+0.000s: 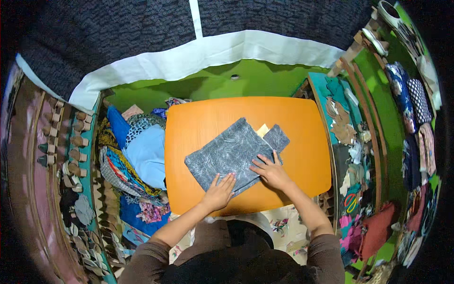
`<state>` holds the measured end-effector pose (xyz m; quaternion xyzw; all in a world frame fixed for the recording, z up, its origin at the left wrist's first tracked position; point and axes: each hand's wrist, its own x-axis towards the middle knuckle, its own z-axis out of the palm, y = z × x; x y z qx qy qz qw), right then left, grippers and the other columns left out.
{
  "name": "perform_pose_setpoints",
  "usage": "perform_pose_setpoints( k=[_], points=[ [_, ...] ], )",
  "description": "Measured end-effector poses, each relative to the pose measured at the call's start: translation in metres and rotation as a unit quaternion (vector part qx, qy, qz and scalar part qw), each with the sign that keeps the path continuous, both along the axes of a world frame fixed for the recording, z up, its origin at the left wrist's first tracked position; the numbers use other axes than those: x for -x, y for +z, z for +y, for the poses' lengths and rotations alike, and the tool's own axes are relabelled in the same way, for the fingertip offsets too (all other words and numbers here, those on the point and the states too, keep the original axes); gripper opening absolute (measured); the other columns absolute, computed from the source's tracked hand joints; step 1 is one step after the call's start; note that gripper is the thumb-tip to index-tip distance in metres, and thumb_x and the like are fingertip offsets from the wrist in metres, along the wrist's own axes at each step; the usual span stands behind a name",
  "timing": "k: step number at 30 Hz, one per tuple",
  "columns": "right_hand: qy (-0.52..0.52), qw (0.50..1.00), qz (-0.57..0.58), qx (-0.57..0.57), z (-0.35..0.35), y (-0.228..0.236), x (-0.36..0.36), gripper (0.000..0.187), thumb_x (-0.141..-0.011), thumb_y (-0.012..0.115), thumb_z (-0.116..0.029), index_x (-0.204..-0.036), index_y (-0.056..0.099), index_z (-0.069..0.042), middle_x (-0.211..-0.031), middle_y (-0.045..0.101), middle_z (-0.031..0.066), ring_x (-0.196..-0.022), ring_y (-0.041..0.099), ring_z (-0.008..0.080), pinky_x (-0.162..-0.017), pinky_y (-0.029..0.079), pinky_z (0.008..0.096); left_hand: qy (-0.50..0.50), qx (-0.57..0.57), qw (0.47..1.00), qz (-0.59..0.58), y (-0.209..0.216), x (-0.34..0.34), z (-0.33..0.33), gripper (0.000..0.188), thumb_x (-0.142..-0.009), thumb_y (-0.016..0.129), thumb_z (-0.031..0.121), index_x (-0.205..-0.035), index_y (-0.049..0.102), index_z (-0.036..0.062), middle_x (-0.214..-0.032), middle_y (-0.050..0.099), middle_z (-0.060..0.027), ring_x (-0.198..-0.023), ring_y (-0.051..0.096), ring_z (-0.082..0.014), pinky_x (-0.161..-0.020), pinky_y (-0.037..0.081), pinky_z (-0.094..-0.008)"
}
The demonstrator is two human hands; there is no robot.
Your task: Folding various pieces of fabric on a table and stacking them neatly on a shelf.
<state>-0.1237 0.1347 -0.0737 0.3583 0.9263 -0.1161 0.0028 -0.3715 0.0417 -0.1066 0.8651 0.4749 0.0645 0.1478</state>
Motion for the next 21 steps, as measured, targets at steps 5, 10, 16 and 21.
perform_pose_setpoints(
  k=[5, 10, 16, 21],
  points=[
    [-0.013, 0.992, -0.081, 0.091, -0.024, 0.031, 0.010, 0.045, -0.083, 0.048, -0.024, -0.126, 0.048, -0.012, -0.139, 0.033, 0.0125, -0.132, 0.025, 0.0279, -0.104, 0.008, 0.0598, 0.041, 0.071, 0.997, 0.005, 0.017, -0.001, -0.022, 0.058, -0.088, 0.042, 0.041, -0.131, 0.038, 0.0022, -0.142, 0.028, -0.0140, -0.132, 0.027, -0.0235, -0.106, 0.015, -0.0490],
    [-0.052, 0.981, 0.136, 0.127, -0.022, -0.029, 0.044, 0.049, -0.087, 0.044, -0.031, -0.133, 0.039, -0.016, -0.143, 0.024, 0.0131, -0.133, 0.019, 0.0325, -0.103, 0.011, 0.0608, 0.155, 0.051, 0.986, 0.028, -0.004, -0.025, 0.003, 0.060, -0.086, 0.043, 0.047, -0.134, 0.037, 0.0100, -0.144, 0.025, -0.0117, -0.132, 0.026, -0.0241, -0.106, 0.015, -0.0495],
    [-0.188, 0.982, -0.003, -0.008, 0.043, -0.048, -0.039, 0.045, -0.090, 0.042, -0.032, -0.132, 0.039, -0.016, -0.144, 0.023, 0.0139, -0.134, 0.017, 0.0314, -0.102, 0.015, 0.0597, 0.375, -0.055, 0.922, 0.077, -0.035, 0.003, 0.021, 0.060, -0.086, 0.044, 0.045, -0.134, 0.036, 0.0114, -0.144, 0.025, -0.0114, -0.132, 0.024, -0.0286, -0.105, 0.015, -0.0519],
    [-0.343, 0.932, 0.049, -0.110, 0.062, -0.067, -0.075, 0.050, -0.089, 0.045, -0.031, -0.132, 0.037, -0.008, -0.136, 0.033, 0.0180, -0.127, 0.029, 0.0355, -0.100, 0.023, 0.0551, 0.428, -0.063, 0.897, 0.086, -0.018, -0.040, 0.031, 0.064, -0.081, 0.051, 0.046, -0.133, 0.037, 0.0110, -0.143, 0.025, -0.0125, -0.132, 0.024, -0.0297, -0.103, 0.014, -0.0573]
  ],
)
